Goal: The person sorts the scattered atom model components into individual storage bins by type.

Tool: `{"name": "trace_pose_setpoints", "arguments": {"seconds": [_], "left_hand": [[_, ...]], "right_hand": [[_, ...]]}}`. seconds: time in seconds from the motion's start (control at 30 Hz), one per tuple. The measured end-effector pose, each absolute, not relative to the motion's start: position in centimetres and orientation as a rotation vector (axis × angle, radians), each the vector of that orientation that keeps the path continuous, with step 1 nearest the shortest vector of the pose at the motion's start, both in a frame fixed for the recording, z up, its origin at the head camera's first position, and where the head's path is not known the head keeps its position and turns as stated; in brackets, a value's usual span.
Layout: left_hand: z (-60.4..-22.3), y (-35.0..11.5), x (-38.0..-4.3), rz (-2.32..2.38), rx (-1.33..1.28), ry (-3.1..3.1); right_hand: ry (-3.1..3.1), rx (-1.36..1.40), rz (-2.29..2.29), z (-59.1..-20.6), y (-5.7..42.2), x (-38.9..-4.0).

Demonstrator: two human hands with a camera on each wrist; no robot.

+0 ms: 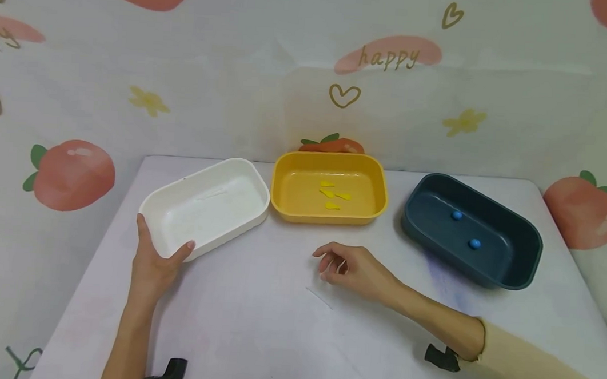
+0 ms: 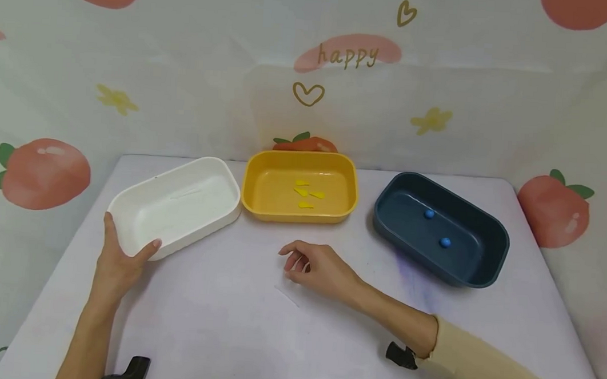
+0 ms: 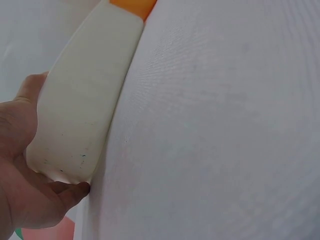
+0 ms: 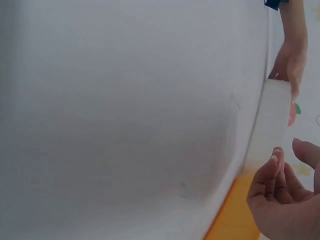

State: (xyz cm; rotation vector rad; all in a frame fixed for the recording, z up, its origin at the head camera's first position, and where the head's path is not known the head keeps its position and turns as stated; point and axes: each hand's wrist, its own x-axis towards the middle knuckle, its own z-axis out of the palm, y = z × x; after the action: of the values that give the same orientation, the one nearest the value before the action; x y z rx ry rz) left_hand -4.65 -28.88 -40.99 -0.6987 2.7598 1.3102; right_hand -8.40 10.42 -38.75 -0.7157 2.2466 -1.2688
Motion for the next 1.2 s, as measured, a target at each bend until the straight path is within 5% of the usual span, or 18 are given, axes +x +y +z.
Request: {"name": "trace_pose_setpoints", "arguments": {"seconds": [1.2], "left_hand": [[-41.3, -28.8, -4.7, 1.297, -0.724, 2.744]], "right_hand": [[2.542, -0.748, -1.051, -42.8, 10.8, -3.2]]}}
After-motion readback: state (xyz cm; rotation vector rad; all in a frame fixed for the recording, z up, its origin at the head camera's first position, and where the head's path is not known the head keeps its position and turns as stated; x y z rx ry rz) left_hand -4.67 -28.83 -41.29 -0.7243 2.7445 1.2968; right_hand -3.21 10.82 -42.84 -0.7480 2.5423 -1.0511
